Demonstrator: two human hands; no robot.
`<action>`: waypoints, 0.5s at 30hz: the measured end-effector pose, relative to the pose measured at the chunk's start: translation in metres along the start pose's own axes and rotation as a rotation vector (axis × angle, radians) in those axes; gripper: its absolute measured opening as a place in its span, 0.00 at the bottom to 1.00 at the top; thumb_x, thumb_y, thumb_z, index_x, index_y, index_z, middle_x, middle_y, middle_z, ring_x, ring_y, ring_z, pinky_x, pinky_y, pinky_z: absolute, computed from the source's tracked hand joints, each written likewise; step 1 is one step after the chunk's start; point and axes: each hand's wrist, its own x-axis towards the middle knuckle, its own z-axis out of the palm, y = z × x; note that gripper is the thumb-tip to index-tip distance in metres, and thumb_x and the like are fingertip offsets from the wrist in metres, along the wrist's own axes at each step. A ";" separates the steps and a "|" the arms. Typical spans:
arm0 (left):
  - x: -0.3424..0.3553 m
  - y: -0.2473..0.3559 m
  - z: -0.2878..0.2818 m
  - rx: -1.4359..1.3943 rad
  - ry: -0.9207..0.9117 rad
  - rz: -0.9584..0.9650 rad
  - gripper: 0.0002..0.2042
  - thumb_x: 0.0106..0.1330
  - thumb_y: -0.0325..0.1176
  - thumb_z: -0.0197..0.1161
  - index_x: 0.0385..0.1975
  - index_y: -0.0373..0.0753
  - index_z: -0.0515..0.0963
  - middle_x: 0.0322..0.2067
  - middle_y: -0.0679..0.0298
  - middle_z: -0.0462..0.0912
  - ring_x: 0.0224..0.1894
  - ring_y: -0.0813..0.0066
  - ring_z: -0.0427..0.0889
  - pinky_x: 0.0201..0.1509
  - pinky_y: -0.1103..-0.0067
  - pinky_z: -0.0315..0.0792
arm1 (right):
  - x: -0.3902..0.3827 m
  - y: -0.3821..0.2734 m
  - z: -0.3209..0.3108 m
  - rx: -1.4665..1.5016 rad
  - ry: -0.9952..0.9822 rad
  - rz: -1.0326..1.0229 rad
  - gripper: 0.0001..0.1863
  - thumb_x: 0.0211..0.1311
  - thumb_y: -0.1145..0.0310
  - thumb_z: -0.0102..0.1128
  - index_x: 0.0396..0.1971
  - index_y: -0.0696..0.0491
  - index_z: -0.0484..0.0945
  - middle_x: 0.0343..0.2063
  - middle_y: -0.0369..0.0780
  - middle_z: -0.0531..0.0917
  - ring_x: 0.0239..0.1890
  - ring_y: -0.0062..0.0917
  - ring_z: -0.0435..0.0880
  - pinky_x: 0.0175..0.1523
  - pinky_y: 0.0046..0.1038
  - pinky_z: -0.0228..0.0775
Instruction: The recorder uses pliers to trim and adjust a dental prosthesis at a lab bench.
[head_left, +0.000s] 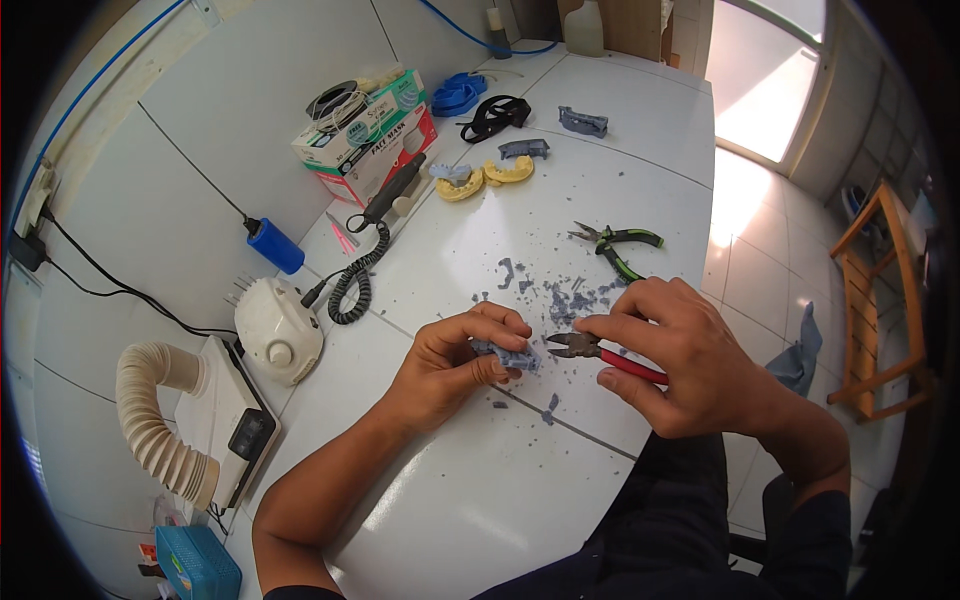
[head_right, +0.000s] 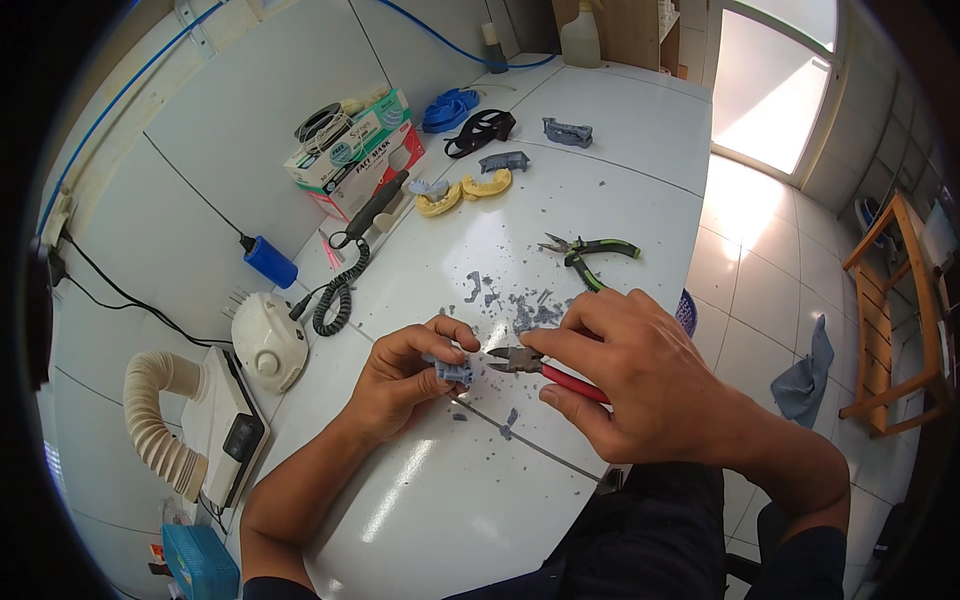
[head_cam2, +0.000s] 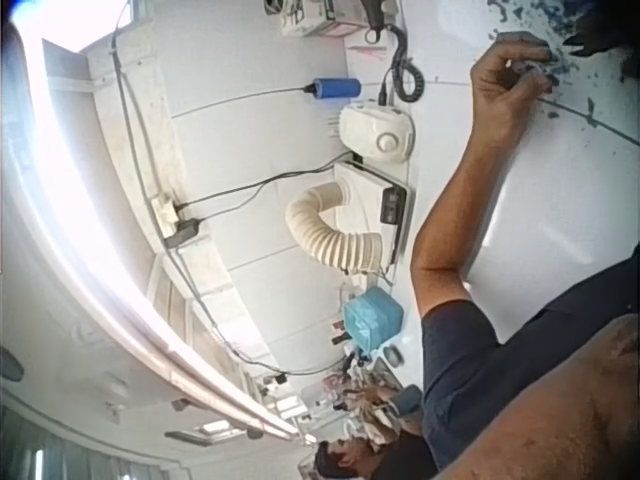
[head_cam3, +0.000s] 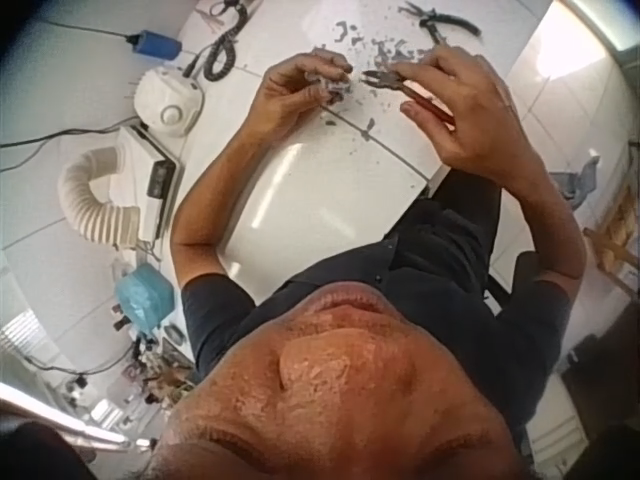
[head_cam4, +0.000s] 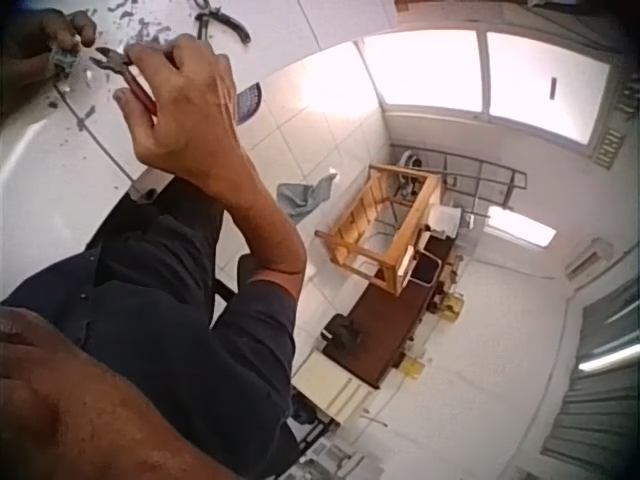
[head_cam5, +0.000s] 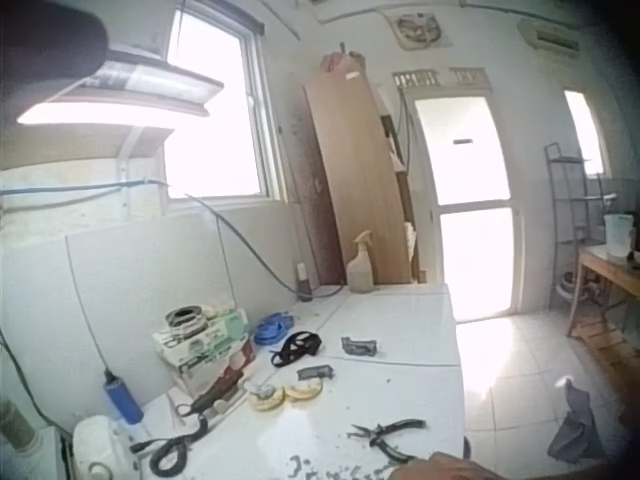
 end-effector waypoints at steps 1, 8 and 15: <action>0.000 0.000 0.001 -0.005 0.000 0.004 0.09 0.69 0.23 0.70 0.47 0.37 0.85 0.59 0.57 0.76 0.54 0.75 0.80 0.60 0.79 0.78 | -0.004 0.001 0.000 -0.076 -0.015 0.018 0.21 0.62 0.63 0.73 0.53 0.57 0.86 0.38 0.43 0.80 0.41 0.33 0.79 0.47 0.34 0.66; 0.003 -0.002 -0.002 0.094 0.088 0.055 0.10 0.70 0.27 0.73 0.48 0.38 0.85 0.56 0.59 0.76 0.53 0.79 0.77 0.58 0.80 0.74 | -0.017 0.010 0.019 -0.182 0.018 0.087 0.22 0.62 0.63 0.74 0.54 0.56 0.86 0.37 0.41 0.80 0.40 0.32 0.79 0.47 0.34 0.67; 0.006 0.003 0.003 0.179 0.241 -0.030 0.25 0.64 0.26 0.79 0.58 0.42 0.73 0.49 0.66 0.77 0.49 0.81 0.77 0.53 0.80 0.74 | -0.023 0.003 0.045 -0.048 0.144 0.166 0.23 0.58 0.64 0.77 0.53 0.55 0.86 0.39 0.43 0.82 0.40 0.34 0.80 0.48 0.34 0.70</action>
